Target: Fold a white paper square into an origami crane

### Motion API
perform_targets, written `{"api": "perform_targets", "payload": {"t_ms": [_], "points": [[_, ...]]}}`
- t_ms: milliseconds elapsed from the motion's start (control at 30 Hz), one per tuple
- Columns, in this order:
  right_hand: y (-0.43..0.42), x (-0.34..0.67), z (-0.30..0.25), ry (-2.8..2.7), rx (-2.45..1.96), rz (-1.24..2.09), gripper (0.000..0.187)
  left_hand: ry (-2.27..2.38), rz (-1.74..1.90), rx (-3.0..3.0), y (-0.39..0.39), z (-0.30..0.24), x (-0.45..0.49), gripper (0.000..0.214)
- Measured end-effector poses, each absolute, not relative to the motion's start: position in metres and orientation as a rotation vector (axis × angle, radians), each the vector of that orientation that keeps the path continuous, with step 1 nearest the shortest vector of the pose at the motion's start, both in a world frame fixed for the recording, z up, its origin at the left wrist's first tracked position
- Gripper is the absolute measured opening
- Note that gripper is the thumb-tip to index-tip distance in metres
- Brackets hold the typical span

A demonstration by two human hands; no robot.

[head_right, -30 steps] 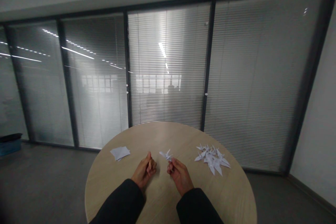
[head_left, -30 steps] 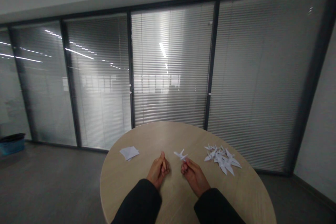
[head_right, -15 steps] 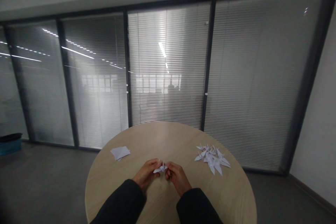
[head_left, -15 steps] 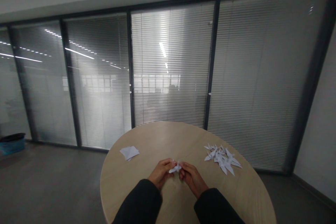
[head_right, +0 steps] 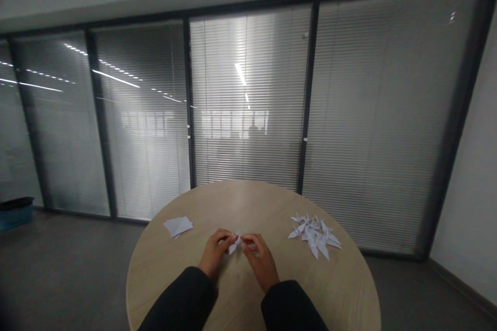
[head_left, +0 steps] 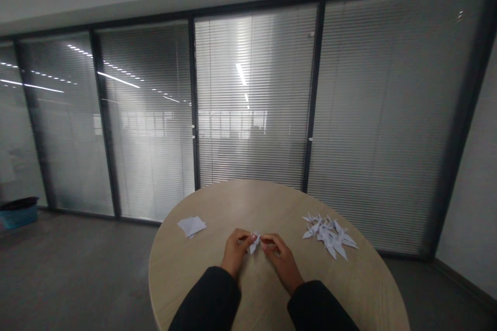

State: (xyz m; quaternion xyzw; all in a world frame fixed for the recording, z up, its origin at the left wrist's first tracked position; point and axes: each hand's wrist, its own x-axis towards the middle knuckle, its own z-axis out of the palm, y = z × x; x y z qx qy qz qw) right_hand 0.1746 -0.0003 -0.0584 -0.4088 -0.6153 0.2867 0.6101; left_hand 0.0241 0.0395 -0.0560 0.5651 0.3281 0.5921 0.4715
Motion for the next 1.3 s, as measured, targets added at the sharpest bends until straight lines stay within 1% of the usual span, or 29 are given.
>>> {"api": "perform_targets", "payload": {"t_ms": [133, 467, 733, 1000, 1300], "points": [[0.0, 0.173, -0.06, -1.472, -0.965, 0.574, 0.014, 0.788, 1.453, 1.419, 0.039, -0.056, 0.025, 0.026], [-0.001, 0.174, -0.059, -1.494, -0.954, 0.461, 0.009, 0.819, 1.353, 1.472, 0.044, -0.064, 0.029, 0.038], [0.0, 0.175, -0.061, -1.572, -1.023, 0.308, 0.014, 0.848, 1.273, 1.532, 0.047, -0.069, 0.029, 0.043], [0.001, 0.176, -0.062, -1.592, -1.044, 0.241, 0.016, 0.828, 1.228, 1.584, 0.048, -0.072, 0.029, 0.043], [-0.001, 0.175, -0.066, -1.695, -1.024, 0.009, 0.014, 0.865, 1.219, 1.608, 0.044, -0.071, 0.03, 0.043]]}}
